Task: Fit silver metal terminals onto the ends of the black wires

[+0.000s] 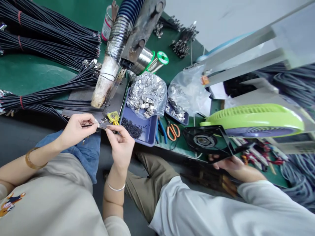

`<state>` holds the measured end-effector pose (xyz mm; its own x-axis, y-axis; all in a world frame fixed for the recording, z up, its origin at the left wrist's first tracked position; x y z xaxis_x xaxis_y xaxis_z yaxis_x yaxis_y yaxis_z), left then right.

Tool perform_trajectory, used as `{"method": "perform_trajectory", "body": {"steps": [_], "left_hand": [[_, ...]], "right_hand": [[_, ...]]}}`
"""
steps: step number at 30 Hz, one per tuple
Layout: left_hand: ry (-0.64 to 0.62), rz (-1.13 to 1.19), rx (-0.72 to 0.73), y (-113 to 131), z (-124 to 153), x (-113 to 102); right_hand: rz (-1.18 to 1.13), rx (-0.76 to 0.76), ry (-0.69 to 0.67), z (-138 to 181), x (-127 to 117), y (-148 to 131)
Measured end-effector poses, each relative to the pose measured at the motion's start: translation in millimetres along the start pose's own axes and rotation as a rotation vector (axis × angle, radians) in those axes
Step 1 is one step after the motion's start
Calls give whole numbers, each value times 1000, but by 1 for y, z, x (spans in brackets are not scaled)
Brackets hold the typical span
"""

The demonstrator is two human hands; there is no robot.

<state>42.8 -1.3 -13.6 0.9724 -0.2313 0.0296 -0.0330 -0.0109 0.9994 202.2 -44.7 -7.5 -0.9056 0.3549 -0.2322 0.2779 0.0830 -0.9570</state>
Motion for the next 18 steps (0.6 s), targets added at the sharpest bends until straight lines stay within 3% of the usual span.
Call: {"method": "perform_trajectory", "body": {"steps": [5, 11, 18], "left_hand": [[49, -152, 46, -5, 5, 5], [77, -267, 153, -5, 7, 7], [85, -328, 237, 0, 8, 8]], "right_hand": [[90, -20, 49, 5, 17, 4], [195, -62, -16, 7, 17, 3], [207, -139, 2, 8, 21, 0]]}}
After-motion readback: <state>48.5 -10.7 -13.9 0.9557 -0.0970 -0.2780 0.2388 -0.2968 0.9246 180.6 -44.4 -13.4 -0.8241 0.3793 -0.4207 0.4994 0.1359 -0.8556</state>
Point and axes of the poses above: each hand's wrist, its own z-axis away from the middle knuckle, its own x-axis out of the palm, y = z × x, the point moved 3 cm from there along -z, towards the middle knuckle, and after that the axes turned 1 degree about -z, right-handed, at the moved point
